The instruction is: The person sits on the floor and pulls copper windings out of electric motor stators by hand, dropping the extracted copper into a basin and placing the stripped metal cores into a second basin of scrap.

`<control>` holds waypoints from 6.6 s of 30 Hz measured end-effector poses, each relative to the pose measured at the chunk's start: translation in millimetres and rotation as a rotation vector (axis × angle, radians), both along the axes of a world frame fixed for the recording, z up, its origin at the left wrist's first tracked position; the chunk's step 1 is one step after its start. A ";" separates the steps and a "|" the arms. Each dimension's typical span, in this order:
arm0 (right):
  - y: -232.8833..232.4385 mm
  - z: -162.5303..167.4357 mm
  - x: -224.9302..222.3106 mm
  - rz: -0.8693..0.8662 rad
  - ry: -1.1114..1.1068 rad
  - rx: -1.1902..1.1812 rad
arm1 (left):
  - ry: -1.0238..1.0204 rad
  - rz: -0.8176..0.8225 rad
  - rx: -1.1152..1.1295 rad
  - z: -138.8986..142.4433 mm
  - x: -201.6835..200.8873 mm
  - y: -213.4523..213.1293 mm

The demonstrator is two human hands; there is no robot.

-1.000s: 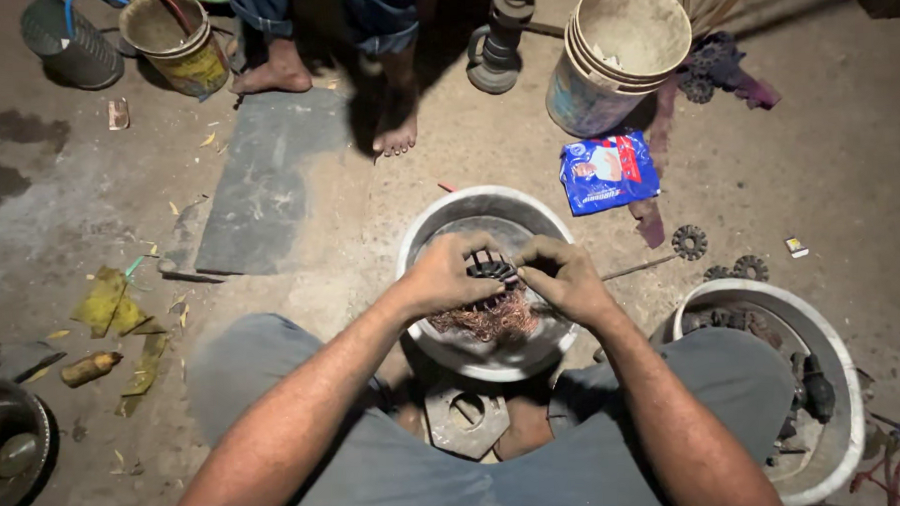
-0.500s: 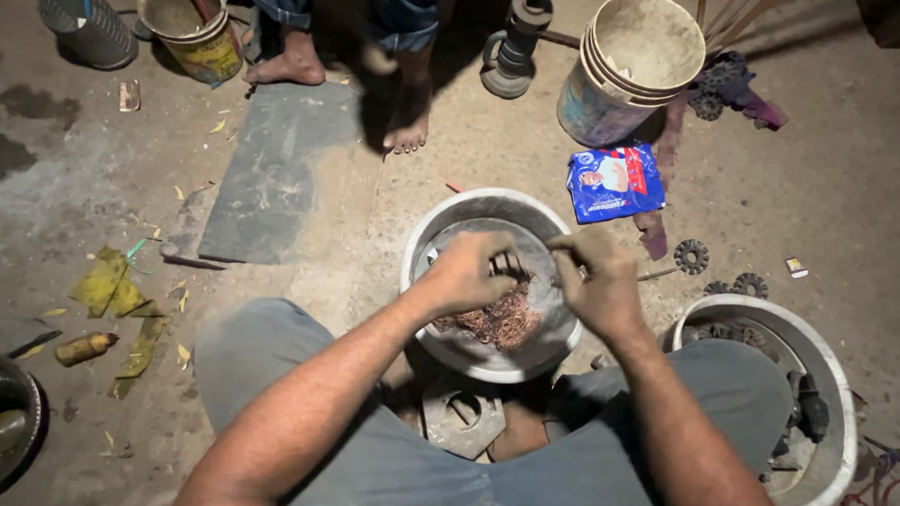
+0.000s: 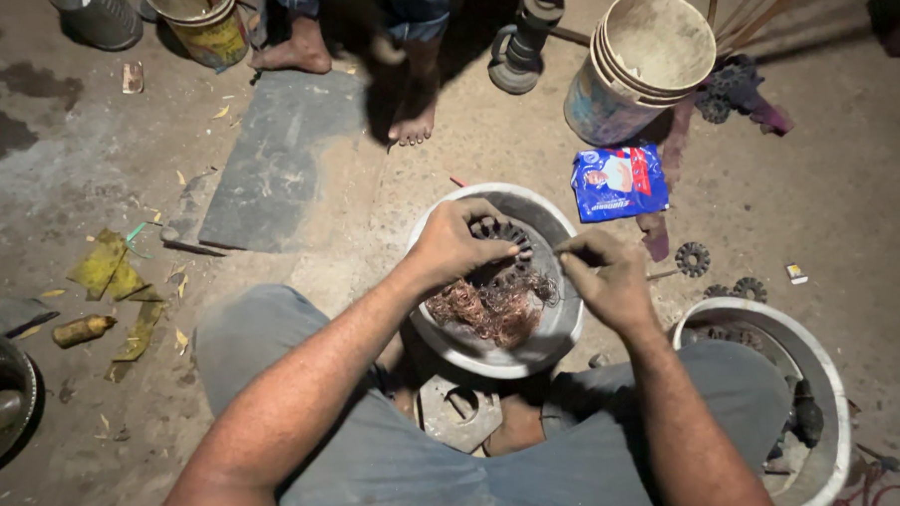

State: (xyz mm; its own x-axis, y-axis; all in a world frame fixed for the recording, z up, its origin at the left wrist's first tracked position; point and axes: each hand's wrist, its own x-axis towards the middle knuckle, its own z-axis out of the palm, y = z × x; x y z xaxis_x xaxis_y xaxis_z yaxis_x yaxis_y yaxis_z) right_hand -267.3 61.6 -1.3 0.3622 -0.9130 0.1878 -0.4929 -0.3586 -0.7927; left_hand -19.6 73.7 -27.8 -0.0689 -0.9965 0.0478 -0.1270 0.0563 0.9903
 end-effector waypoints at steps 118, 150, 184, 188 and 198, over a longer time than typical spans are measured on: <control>9.3 -18.1 13.8 -0.007 -0.542 0.504 | 0.651 -0.055 0.104 17.9 -12.4 5.6; -8.8 -8.7 13.3 -0.166 -0.305 0.171 | 0.256 -0.038 -0.083 18.3 2.5 1.4; -9.1 -28.4 18.9 -0.007 -0.346 0.409 | 0.281 -0.083 -0.020 25.2 -9.1 -13.8; -12.4 -30.4 20.3 0.001 -0.369 0.219 | 0.400 0.018 -0.010 25.4 -5.3 -14.0; -18.8 15.5 47.6 -0.135 -0.022 -0.408 | 0.548 0.113 0.065 15.5 -7.3 -25.3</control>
State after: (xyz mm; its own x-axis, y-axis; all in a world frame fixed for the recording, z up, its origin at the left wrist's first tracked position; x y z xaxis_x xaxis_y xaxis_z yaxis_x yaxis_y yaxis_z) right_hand -219.6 42.8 14.2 0.2361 -0.8014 0.5496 -0.5414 -0.5782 -0.6104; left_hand -26.9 48.4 -12.3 0.0564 -0.9983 -0.0152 0.4055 0.0090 0.9141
